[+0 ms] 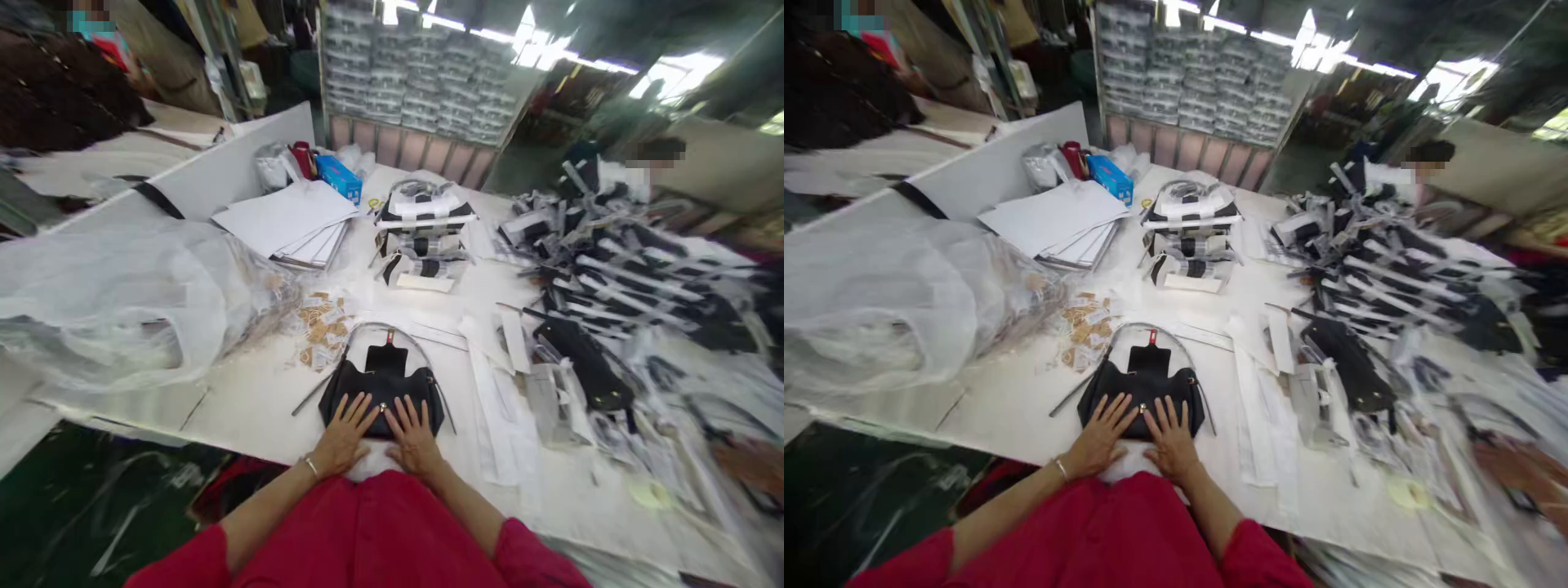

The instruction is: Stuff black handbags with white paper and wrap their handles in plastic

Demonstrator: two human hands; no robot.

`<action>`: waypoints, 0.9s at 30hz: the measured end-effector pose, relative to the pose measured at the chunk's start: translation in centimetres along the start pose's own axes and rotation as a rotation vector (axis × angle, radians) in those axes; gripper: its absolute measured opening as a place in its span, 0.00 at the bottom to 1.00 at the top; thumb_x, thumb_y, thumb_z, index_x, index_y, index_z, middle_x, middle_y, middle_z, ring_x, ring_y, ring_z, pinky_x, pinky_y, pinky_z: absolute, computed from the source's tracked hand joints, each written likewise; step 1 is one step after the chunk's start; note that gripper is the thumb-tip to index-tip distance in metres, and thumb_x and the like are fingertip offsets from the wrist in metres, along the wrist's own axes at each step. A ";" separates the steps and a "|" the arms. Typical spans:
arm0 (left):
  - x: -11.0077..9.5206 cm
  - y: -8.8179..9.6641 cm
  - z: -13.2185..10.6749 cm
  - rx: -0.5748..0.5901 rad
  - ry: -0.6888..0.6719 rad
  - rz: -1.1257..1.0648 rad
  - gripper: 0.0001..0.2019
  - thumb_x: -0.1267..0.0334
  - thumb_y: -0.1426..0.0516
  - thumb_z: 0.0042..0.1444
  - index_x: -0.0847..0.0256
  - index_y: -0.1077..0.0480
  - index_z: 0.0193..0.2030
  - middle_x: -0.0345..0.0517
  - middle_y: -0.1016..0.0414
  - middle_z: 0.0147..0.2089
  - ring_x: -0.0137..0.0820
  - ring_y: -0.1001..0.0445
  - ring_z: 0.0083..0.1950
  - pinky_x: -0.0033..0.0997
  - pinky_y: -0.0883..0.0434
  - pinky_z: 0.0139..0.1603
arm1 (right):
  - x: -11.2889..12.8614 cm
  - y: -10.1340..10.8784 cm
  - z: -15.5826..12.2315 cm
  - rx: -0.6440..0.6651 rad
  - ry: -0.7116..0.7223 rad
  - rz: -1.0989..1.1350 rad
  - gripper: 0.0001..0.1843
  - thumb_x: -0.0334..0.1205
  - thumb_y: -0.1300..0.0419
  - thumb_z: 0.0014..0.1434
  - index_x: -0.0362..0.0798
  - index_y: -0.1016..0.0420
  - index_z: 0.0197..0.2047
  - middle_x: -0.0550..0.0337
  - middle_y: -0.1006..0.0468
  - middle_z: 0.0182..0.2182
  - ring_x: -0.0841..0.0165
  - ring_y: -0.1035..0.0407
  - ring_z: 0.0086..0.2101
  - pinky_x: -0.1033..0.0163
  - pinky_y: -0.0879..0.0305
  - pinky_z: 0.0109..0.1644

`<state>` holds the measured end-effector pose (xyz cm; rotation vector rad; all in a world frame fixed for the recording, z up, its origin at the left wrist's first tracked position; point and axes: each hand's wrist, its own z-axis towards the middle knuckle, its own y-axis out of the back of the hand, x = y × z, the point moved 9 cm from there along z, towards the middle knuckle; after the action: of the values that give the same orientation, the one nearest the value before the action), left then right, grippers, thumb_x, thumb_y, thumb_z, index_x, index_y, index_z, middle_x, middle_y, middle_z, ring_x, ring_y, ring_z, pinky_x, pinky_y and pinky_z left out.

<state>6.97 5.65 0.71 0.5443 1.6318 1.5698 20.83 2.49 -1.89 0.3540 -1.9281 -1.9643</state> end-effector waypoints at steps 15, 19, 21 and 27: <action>-0.5 -0.4 3.2 -0.206 -0.221 0.155 0.28 0.56 0.50 0.64 0.55 0.45 0.71 0.52 0.44 0.71 0.46 0.46 0.72 0.56 0.58 0.72 | 0.3 5.8 1.0 0.099 -0.110 0.189 0.42 0.59 0.48 0.63 0.53 0.60 0.73 0.48 0.55 0.72 0.50 0.66 0.70 0.27 0.67 0.67; -0.5 -0.1 3.3 -0.219 -0.239 0.173 0.27 0.56 0.50 0.64 0.52 0.43 0.70 0.52 0.44 0.72 0.47 0.46 0.72 0.56 0.57 0.71 | 0.6 6.2 -1.2 0.044 -0.219 0.197 0.42 0.58 0.46 0.63 0.54 0.60 0.73 0.49 0.58 0.72 0.50 0.66 0.70 0.29 0.65 0.68; -0.8 0.1 3.4 -0.217 -0.231 0.158 0.26 0.56 0.50 0.64 0.50 0.42 0.69 0.52 0.45 0.72 0.47 0.46 0.72 0.56 0.55 0.71 | 0.6 5.7 -2.0 0.046 -0.243 0.203 0.45 0.58 0.43 0.61 0.55 0.60 0.73 0.48 0.60 0.72 0.49 0.67 0.70 0.28 0.65 0.68; -1.4 0.3 2.3 -0.246 -0.083 0.130 0.25 0.62 0.54 0.65 0.52 0.41 0.69 0.54 0.45 0.72 0.47 0.45 0.72 0.56 0.50 0.69 | 0.0 5.0 -2.3 0.031 -0.273 0.212 0.50 0.59 0.38 0.57 0.56 0.60 0.72 0.47 0.61 0.72 0.48 0.69 0.70 0.28 0.66 0.67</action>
<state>9.49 6.06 1.49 0.5844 1.3403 1.7881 22.22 0.42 2.97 -0.1151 -2.0636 -1.9238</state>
